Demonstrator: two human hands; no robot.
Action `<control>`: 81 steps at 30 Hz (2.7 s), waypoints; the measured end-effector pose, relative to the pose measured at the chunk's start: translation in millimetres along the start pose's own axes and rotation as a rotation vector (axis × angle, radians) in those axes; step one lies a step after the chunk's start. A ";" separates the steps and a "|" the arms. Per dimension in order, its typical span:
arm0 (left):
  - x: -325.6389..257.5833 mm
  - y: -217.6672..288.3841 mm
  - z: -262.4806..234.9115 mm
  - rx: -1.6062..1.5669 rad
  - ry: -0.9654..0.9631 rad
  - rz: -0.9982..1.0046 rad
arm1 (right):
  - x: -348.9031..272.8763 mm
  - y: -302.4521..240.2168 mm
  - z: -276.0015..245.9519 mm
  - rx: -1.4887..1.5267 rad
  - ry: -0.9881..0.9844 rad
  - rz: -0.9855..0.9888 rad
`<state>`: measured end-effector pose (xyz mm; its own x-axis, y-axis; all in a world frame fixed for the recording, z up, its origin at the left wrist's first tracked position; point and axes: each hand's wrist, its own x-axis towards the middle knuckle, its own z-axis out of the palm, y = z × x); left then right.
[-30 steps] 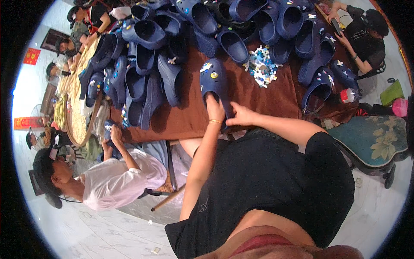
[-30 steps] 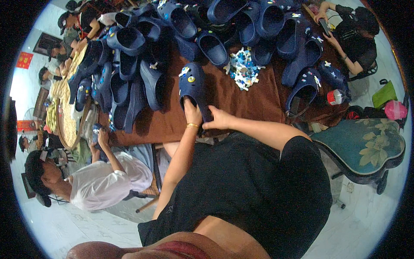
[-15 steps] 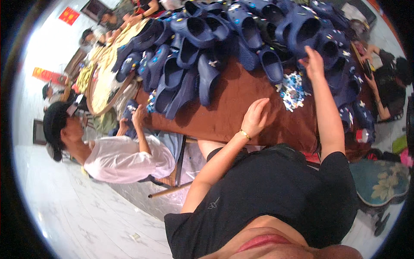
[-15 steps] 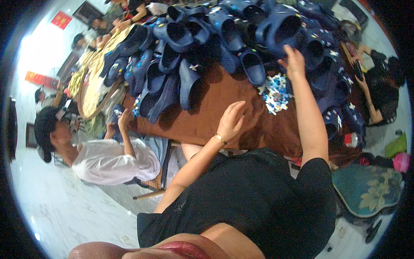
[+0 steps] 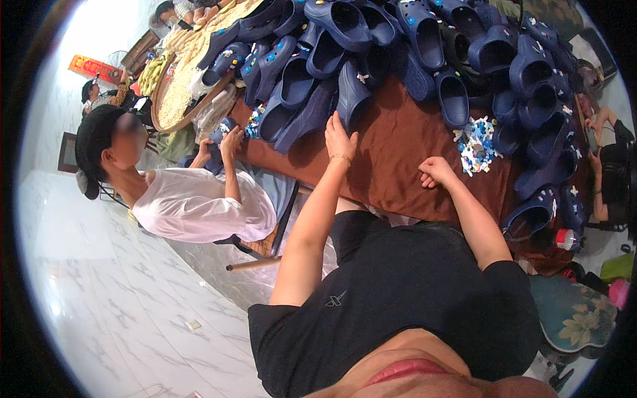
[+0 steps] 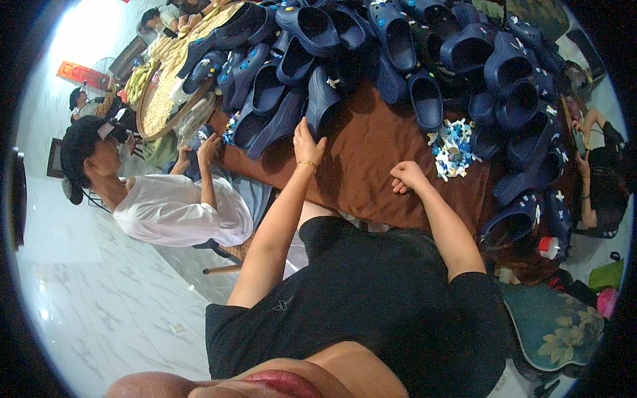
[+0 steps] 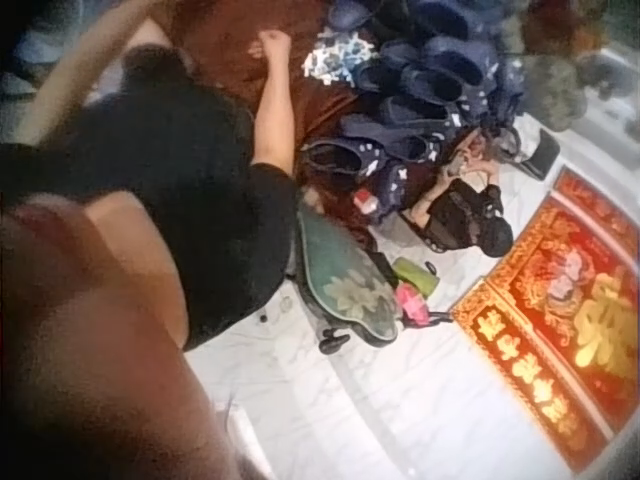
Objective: Attaching decorative charms to blue clog-style shoes.
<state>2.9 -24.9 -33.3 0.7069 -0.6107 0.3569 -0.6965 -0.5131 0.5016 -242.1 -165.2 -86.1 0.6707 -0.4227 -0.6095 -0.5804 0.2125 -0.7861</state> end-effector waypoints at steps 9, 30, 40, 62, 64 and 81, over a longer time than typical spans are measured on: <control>-14.8 -31.3 14.9 -0.697 -0.074 -0.372 | -5.6 2.9 2.9 0.057 0.052 -0.010; -84.8 12.9 25.4 -0.924 -0.467 -0.454 | -21.9 11.2 -40.1 -0.401 0.705 -0.393; -63.3 -13.2 80.5 -1.031 -0.657 -1.065 | -6.1 6.2 -76.7 -0.926 0.901 -0.146; -63.1 20.6 48.6 -0.936 -0.690 -0.962 | 42.6 -62.6 4.6 -0.530 0.353 -0.340; -64.6 16.9 54.0 -0.887 -0.695 -0.967 | 41.6 -72.4 6.6 -0.617 0.393 -0.294; -55.7 23.5 46.5 -1.651 -0.763 -0.978 | -10.2 17.3 37.0 -0.267 -0.055 -0.408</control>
<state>-58.6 -31.0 -78.0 0.2089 -0.8283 -0.5199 0.8480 -0.1114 0.5182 -241.9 -124.7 -97.3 0.8872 -0.3761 -0.2674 -0.3586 -0.1973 -0.9124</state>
